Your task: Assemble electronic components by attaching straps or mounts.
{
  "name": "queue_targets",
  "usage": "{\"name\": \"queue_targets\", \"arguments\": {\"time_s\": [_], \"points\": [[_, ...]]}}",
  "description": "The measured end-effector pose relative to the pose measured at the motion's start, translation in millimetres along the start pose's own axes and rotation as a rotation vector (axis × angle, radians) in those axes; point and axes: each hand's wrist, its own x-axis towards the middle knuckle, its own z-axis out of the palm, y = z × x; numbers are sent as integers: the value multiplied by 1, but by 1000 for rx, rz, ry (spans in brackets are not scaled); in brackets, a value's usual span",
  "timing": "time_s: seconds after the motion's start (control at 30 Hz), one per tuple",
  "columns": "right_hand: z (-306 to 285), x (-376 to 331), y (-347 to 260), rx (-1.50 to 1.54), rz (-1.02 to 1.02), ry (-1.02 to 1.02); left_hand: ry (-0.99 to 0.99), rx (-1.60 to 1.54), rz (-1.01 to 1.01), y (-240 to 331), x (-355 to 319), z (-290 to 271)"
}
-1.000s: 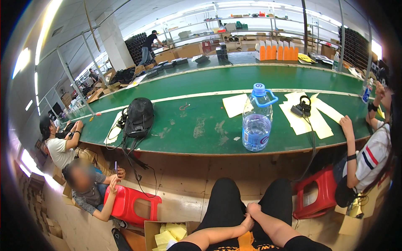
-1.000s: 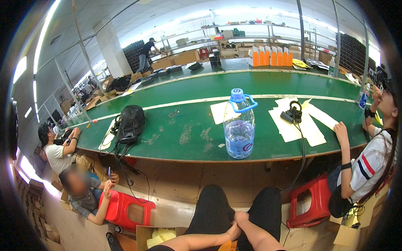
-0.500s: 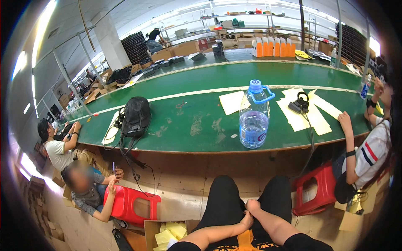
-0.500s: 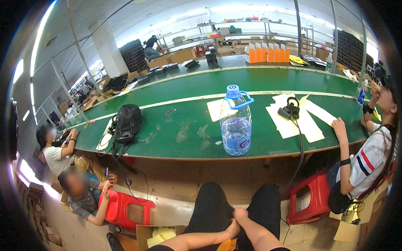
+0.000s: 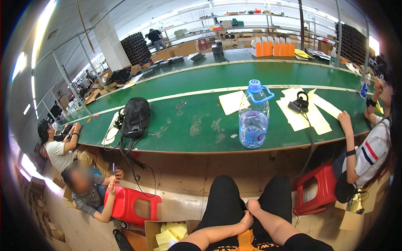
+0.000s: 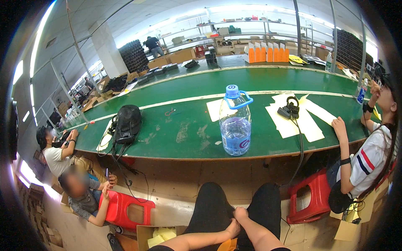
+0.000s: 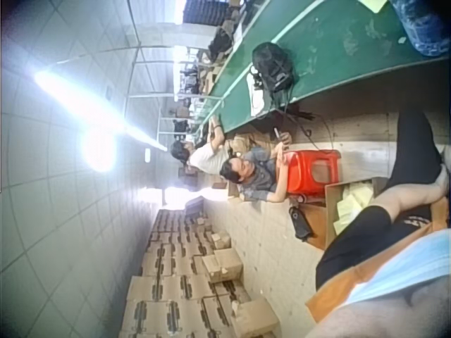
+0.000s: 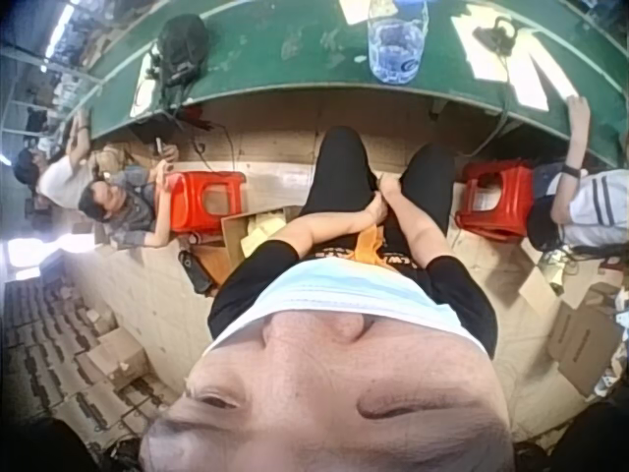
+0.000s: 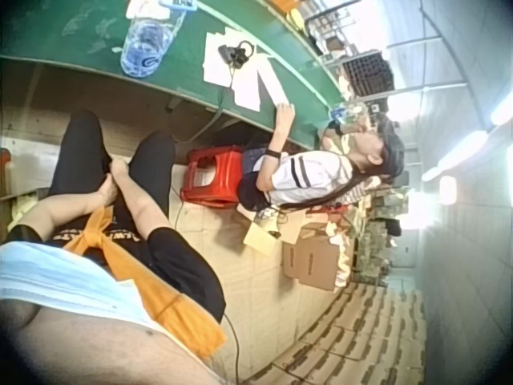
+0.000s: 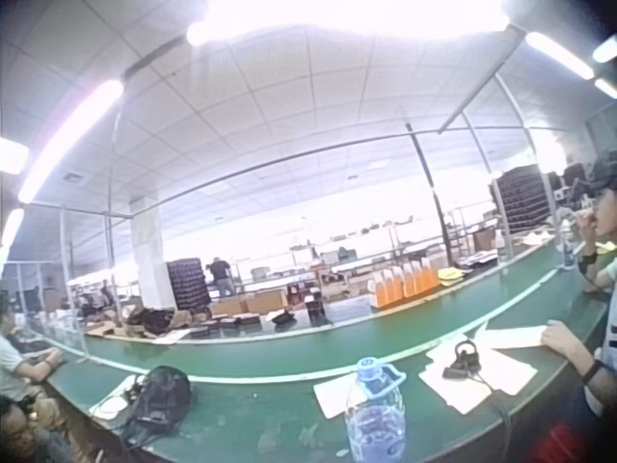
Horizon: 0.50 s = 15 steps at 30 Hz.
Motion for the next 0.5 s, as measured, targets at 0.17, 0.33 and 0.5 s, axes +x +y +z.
{"name": "queue_targets", "arguments": {"time_s": [0.17, 0.33, 0.5], "points": [[-2, -1, -4, -56, 28, -40, -4, 61, 27, 4, 1, 3], [0, -2, -5, -133, 21, -22, -8, 27, 21, 6, 4, 7], [9, 2, 0, -104, 21, -3, 7, -19, 13, 7, 9, 13]]}}
